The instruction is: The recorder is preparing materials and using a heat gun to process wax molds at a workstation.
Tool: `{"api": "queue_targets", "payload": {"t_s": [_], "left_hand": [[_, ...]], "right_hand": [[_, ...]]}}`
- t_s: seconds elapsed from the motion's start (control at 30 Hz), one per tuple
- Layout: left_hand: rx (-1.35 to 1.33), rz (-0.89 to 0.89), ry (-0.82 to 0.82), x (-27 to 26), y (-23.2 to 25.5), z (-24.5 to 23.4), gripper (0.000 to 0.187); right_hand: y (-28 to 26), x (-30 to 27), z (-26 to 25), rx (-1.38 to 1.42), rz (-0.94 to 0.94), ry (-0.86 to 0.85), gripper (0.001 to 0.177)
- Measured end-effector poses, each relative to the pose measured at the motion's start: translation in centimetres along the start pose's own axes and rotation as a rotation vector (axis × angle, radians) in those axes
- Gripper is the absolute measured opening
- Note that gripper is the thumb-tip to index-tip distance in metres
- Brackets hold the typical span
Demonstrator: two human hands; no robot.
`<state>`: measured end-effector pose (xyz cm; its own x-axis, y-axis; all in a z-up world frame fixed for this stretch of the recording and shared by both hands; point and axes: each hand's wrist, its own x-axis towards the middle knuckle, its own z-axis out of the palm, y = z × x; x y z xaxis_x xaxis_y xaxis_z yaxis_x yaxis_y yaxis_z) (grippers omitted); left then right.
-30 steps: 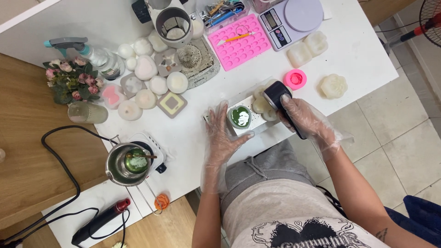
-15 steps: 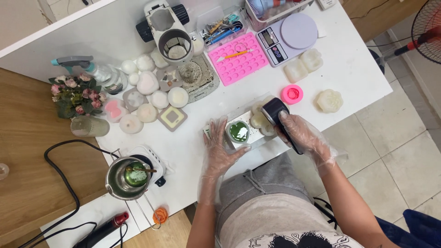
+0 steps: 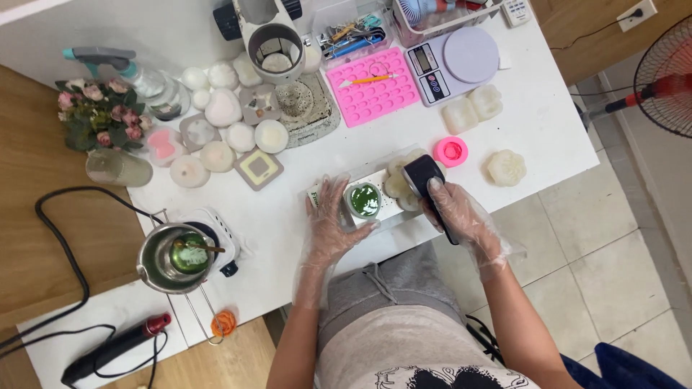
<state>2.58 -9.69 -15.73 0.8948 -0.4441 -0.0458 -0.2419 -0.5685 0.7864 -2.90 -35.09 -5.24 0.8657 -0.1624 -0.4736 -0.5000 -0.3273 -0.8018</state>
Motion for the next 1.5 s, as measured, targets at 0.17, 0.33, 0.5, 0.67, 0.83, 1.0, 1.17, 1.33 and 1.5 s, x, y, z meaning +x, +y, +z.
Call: {"api": "queue_targets", "payload": {"t_s": [0.17, 0.33, 0.5, 0.67, 0.83, 1.0, 1.17, 1.33, 1.5], "left_hand": [[-0.020, 0.033, 0.020, 0.1, -0.3, 0.2, 0.113], [0.000, 0.037, 0.034, -0.1, -0.2, 0.2, 0.113], [0.034, 0.018, 0.042, 0.1, 0.1, 0.6, 0.114], [0.043, 0.014, 0.057, -0.1, -0.1, 0.8, 0.113], [0.046, 0.012, 0.050, 0.1, -0.3, 0.9, 0.113], [0.059, 0.024, 0.041, -0.1, -0.6, 1.0, 0.113], [0.029, 0.016, 0.052, 0.0, -0.9, 1.6, 0.115], [0.049, 0.022, 0.058, 0.0, -1.6, 1.9, 0.117], [0.022, 0.026, 0.058, 0.2, -1.6, 2.2, 0.118]], "right_hand": [[0.7, 0.2, -0.3, -0.040, -0.035, 0.010, 0.081], [0.2, 0.0, 0.2, -0.002, -0.036, 0.007, 0.077], [1.3, 0.3, 0.1, 0.060, -0.050, -0.003, 0.076], [0.5, -0.2, 0.0, 0.031, -0.077, -0.001, 0.078], [-0.3, -0.5, 0.0, -0.009, -0.090, 0.005, 0.079], [0.3, -0.5, 0.3, 0.036, -0.094, 0.007, 0.076], [2.2, 0.4, 0.4, 0.070, -0.091, 0.025, 0.076], [0.8, 0.1, 0.9, 0.098, -0.048, 0.034, 0.075], [0.8, 0.1, 0.6, 0.074, -0.054, 0.039, 0.078]]}}
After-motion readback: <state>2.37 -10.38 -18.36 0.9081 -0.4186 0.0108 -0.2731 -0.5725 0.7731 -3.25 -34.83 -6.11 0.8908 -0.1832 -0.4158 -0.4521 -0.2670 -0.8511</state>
